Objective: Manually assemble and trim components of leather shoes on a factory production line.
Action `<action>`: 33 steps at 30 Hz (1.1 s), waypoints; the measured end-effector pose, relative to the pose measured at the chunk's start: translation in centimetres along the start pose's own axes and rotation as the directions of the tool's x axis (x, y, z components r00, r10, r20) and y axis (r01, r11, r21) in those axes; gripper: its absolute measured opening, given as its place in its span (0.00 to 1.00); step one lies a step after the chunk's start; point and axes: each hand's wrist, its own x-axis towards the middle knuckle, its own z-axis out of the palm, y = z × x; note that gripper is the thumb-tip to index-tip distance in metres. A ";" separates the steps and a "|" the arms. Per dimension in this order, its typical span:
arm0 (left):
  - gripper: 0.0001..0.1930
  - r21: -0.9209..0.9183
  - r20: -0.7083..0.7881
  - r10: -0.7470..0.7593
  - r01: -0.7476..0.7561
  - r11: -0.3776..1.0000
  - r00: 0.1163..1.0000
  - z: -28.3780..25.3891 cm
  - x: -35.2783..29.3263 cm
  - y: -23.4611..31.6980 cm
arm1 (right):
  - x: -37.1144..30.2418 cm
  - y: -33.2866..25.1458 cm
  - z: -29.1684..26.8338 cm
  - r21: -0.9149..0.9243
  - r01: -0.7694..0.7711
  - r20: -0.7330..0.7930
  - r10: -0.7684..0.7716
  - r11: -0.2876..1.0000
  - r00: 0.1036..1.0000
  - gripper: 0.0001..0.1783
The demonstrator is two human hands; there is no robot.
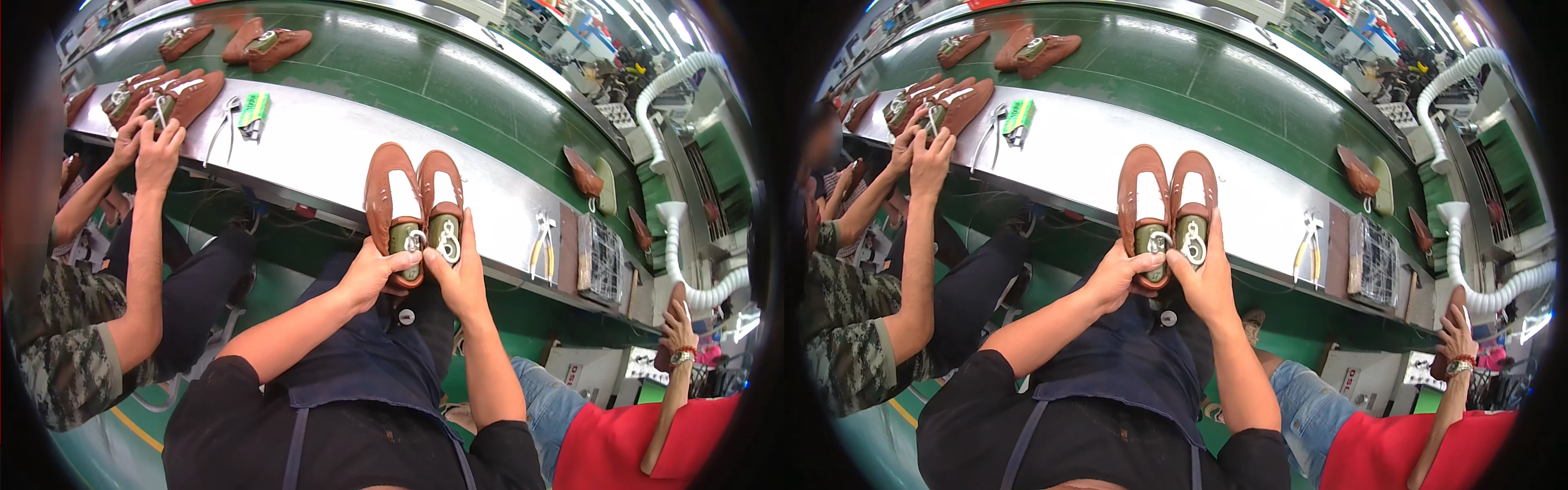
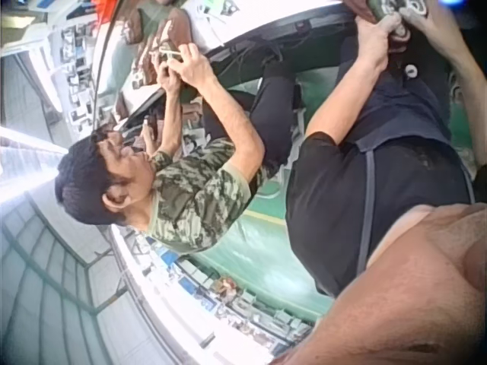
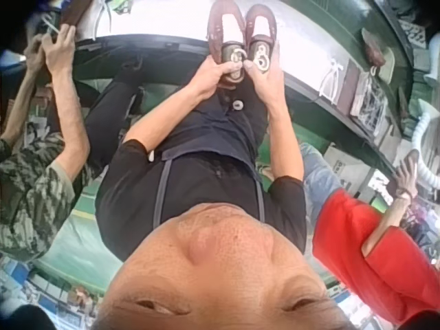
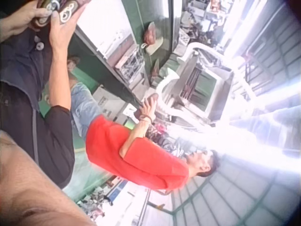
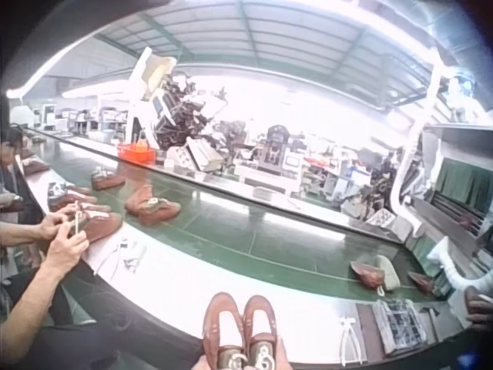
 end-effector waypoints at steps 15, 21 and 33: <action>0.69 0.873 0.326 0.387 -0.431 0.227 0.863 -4.7 3.4 4.5 | 2.5 3.2 3.8 -0.369 0.414 0.023 -0.437 0.832 0.899 0.53; 0.32 0.996 0.064 0.681 -0.094 0.007 0.729 -2.0 20.8 10.0 | 19.2 5.0 1.0 -0.546 -0.207 -0.203 0.111 0.812 0.973 0.40; 0.25 0.946 0.305 0.652 -0.143 -0.290 0.694 -4.8 22.3 6.9 | 14.2 7.2 1.7 -0.690 0.071 -0.115 -0.206 0.720 0.972 0.22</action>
